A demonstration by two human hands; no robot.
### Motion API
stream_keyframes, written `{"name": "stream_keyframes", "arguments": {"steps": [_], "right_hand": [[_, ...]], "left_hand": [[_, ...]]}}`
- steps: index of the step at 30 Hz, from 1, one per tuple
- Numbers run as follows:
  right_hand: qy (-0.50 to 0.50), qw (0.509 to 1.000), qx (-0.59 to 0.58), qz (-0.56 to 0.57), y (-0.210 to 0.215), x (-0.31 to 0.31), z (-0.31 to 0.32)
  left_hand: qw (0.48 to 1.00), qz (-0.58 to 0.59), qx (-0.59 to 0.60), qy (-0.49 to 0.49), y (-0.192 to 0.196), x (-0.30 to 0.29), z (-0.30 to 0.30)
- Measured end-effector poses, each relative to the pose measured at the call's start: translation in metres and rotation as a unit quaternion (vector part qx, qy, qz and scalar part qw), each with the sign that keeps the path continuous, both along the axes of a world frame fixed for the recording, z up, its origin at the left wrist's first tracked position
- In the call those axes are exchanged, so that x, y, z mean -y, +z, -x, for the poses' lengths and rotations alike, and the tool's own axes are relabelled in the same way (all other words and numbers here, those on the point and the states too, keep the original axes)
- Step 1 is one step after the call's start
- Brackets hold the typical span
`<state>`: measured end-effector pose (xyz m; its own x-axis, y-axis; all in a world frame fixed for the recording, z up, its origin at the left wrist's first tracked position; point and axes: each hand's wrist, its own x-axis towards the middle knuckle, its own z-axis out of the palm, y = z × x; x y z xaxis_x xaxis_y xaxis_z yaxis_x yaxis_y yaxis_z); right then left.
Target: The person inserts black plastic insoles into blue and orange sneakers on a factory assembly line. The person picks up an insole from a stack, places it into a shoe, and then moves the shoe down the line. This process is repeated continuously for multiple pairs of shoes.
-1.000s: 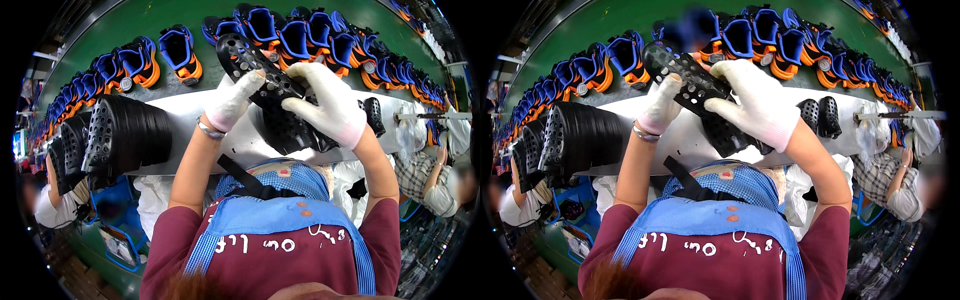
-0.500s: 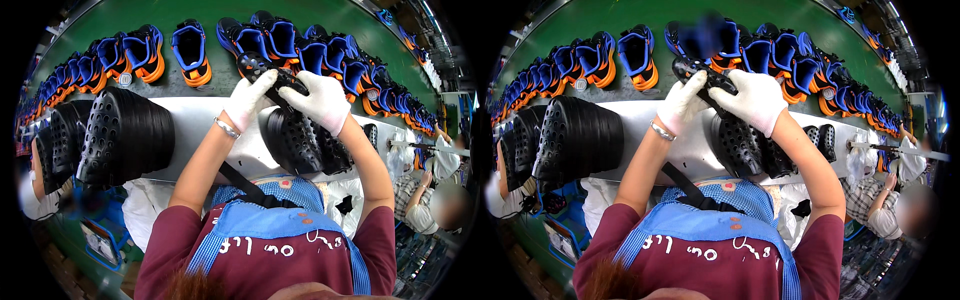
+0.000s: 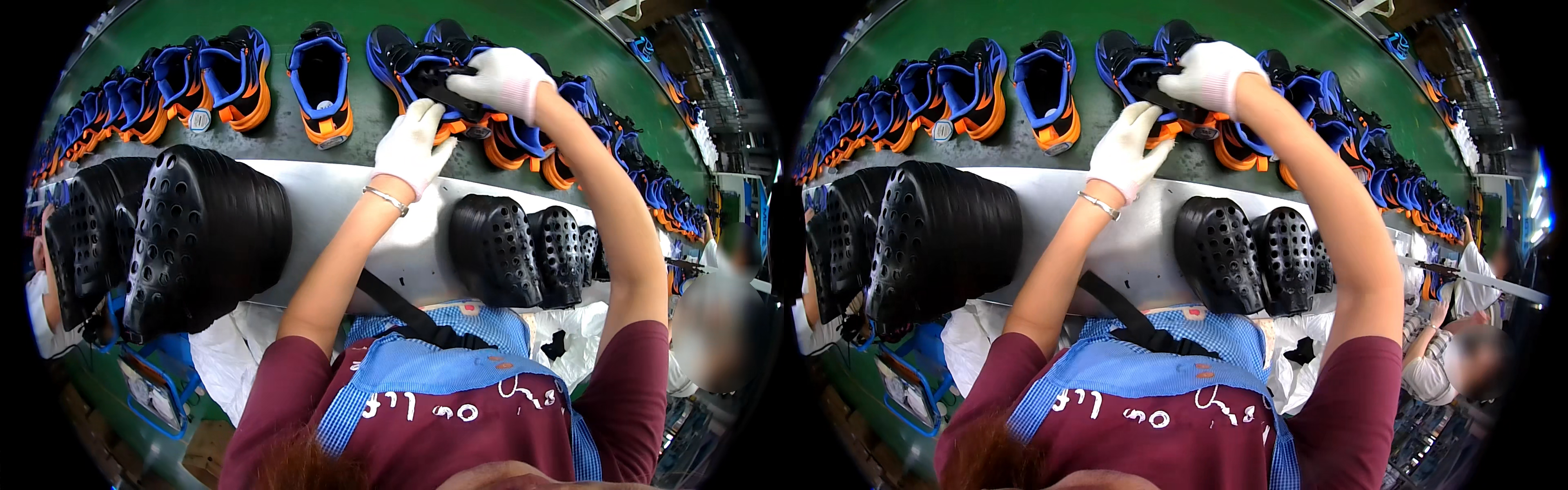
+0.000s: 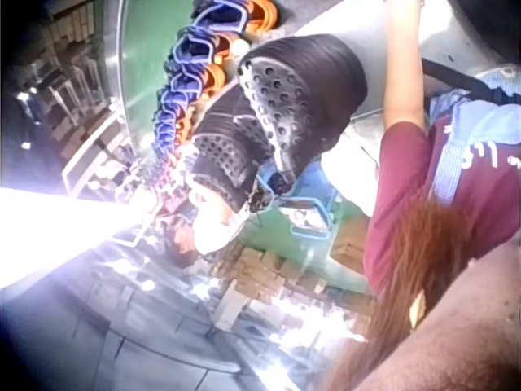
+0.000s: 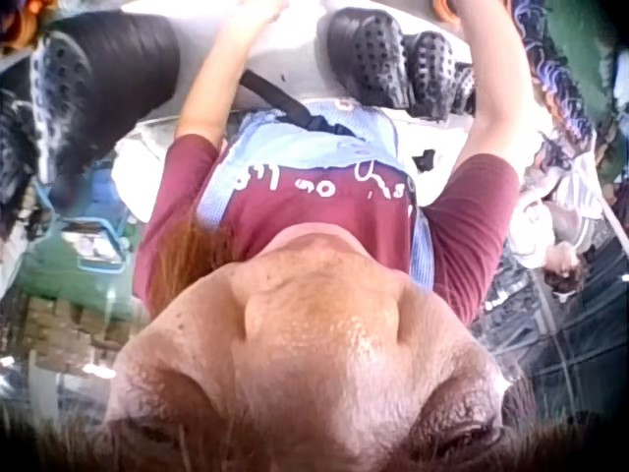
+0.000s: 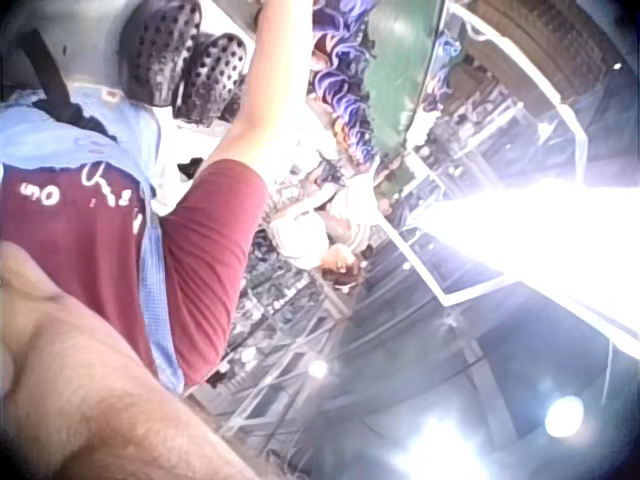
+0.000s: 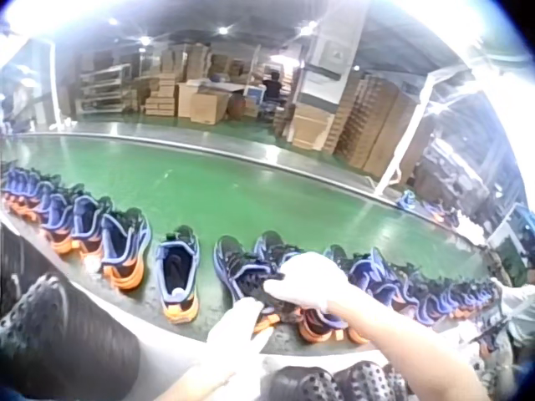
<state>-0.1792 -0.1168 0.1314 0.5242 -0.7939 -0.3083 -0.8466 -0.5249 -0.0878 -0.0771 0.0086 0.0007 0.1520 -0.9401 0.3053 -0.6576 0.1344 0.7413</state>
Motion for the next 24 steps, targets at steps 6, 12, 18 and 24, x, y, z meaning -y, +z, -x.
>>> {"name": "stream_keyframes", "arguments": {"steps": [6,12,18,24], "right_hand": [[-0.004,0.998,-0.062,0.03,-0.043,-0.001,-0.059],[-0.042,0.991,-0.055,-0.114,-0.057,0.015,-0.066],[0.011,1.0,0.003,-0.019,-0.086,0.019,-0.069],[0.047,0.995,0.082,0.017,-0.099,0.021,-0.057]], "left_hand": [[0.963,-0.244,0.101,-0.06,0.015,0.039,-0.013],[0.912,-0.351,0.162,-0.138,0.018,0.058,-0.015],[0.935,-0.309,0.114,-0.132,0.016,0.057,-0.021],[0.942,-0.265,0.179,-0.105,0.003,0.055,-0.015]]}}
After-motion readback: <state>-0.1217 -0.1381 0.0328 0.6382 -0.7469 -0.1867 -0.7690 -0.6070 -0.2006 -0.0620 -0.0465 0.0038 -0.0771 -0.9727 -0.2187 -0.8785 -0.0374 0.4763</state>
